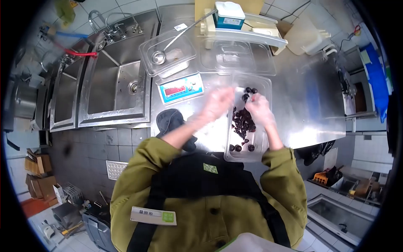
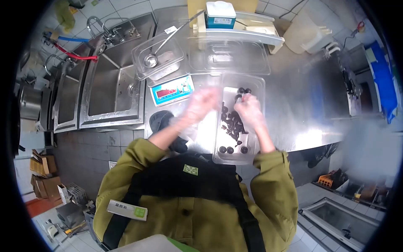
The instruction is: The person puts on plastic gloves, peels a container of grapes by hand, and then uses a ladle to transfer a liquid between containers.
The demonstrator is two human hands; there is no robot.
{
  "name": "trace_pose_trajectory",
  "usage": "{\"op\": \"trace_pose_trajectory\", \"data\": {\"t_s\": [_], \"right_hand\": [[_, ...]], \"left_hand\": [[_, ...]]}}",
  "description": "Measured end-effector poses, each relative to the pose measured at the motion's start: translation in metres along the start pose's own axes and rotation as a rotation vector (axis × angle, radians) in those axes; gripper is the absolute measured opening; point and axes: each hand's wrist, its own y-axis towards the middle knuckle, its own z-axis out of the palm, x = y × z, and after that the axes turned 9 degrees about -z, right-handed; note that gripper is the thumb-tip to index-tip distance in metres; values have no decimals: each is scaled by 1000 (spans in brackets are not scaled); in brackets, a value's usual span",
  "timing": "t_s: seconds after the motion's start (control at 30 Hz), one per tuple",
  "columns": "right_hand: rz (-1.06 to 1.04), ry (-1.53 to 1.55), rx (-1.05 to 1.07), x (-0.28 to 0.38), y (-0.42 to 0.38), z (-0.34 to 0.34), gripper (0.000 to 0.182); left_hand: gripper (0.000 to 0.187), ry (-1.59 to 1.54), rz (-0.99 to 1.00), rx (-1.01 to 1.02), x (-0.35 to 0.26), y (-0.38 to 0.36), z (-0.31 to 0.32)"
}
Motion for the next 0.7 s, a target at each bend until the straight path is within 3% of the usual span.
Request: {"op": "trace_pose_trajectory", "data": {"t_s": [0.07, 0.1, 0.2, 0.33, 0.37, 0.47, 0.5, 0.6, 0.63, 0.7], "right_hand": [[0, 25, -98, 16, -19, -3, 26], [-270, 139, -160, 7, -33, -2, 20], [-203, 620, -49, -5, -43, -6, 13], [-204, 350, -83, -2, -47, -10, 13], [-242, 171, -91, 10, -48, -15, 16], [-285, 101, -227, 3, -50, -1, 21], [-244, 90, -266, 6, -51, 2, 22], [-367, 37, -369, -2, -45, 6, 19], [-323, 61, -301, 2, -47, 0, 18], [-202, -14, -384, -4, -42, 0, 17]], "left_hand": [[29, -394, -251, 188, 11, 0, 35], [30, -471, -258, 179, 9, -1, 46], [32, -560, -321, 237, 4, -4, 52], [20, -669, -388, 306, -2, -11, 51], [33, -627, -319, 309, 17, -6, 54], [32, -422, -287, 229, -20, -16, 54], [31, -428, -230, 250, -14, -11, 54], [30, -387, -303, 186, -6, -9, 59], [28, -349, -267, 187, -8, -10, 59], [28, -325, -248, 277, -14, -12, 53]]}}
